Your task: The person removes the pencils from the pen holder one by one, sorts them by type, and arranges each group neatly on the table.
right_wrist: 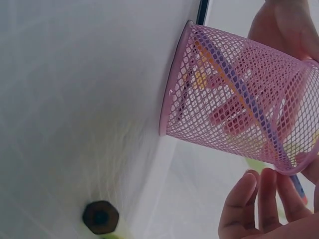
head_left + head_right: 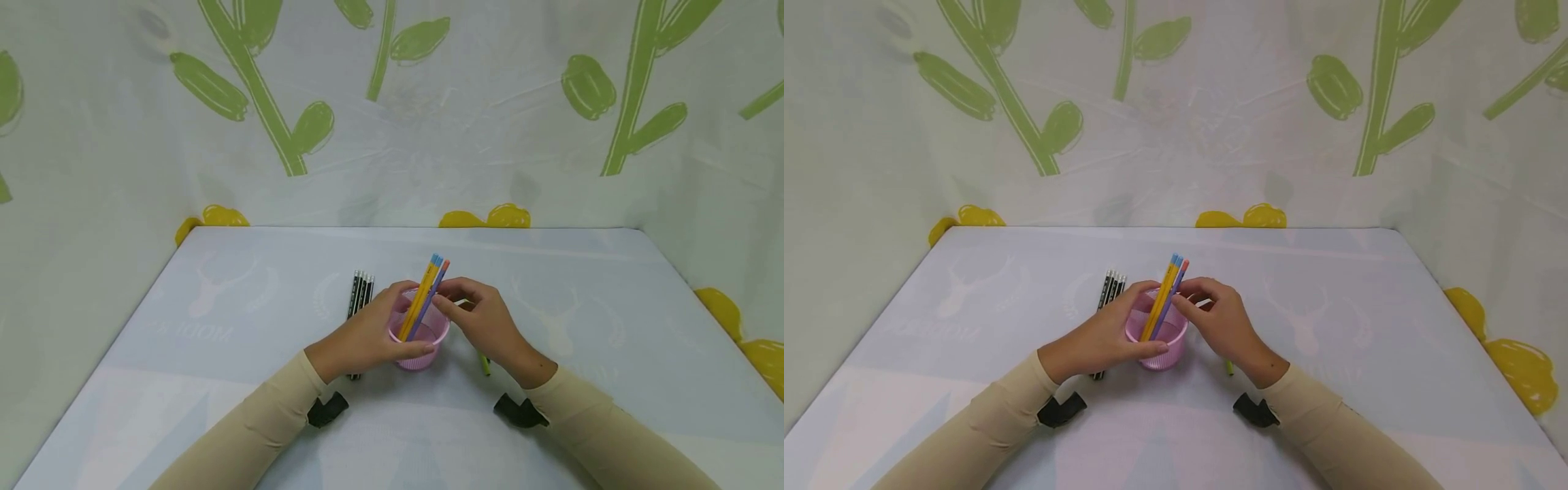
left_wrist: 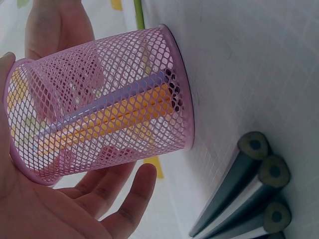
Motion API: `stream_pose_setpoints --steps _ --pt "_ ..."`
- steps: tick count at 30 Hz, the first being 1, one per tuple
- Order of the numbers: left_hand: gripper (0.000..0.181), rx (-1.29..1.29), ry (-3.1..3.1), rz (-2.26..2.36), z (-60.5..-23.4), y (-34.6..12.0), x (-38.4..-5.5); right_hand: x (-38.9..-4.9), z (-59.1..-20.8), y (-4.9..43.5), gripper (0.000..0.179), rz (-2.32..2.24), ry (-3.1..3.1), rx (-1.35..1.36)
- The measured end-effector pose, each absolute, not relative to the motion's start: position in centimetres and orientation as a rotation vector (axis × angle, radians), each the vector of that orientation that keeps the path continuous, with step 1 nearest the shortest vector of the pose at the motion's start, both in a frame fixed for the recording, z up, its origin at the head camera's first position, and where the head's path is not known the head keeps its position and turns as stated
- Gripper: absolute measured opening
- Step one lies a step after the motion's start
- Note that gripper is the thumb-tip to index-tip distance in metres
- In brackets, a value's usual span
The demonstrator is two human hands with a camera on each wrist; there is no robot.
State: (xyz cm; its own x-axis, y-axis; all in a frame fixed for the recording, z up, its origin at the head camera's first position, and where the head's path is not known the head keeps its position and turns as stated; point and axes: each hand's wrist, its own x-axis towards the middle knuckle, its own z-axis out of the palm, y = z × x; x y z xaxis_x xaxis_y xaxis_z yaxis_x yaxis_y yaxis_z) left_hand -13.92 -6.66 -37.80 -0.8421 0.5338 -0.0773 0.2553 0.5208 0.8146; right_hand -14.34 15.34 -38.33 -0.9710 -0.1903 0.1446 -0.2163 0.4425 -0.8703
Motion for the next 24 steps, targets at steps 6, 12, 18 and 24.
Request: stream_pose_setpoints --steps 6,12,18,24 --pt "0.094 0.667 2.455 1.233 -37.8 -6.6 -13.9 -14.4 -38.5 15.5 0.023 1.588 -2.629 0.397" --pt "0.097 0.658 2.45 1.237 -37.8 -6.6 -13.9 -14.3 -38.4 15.7 0.017 1.558 -2.57 0.423" --pt "0.097 0.658 2.465 1.232 -37.8 -6.6 -14.1 -14.0 -37.5 16.0 0.009 1.547 -2.454 0.563" --pt "0.098 0.643 2.45 1.226 -37.9 -6.7 -14.0 -13.2 -36.5 16.3 0.008 1.693 -2.328 0.592"
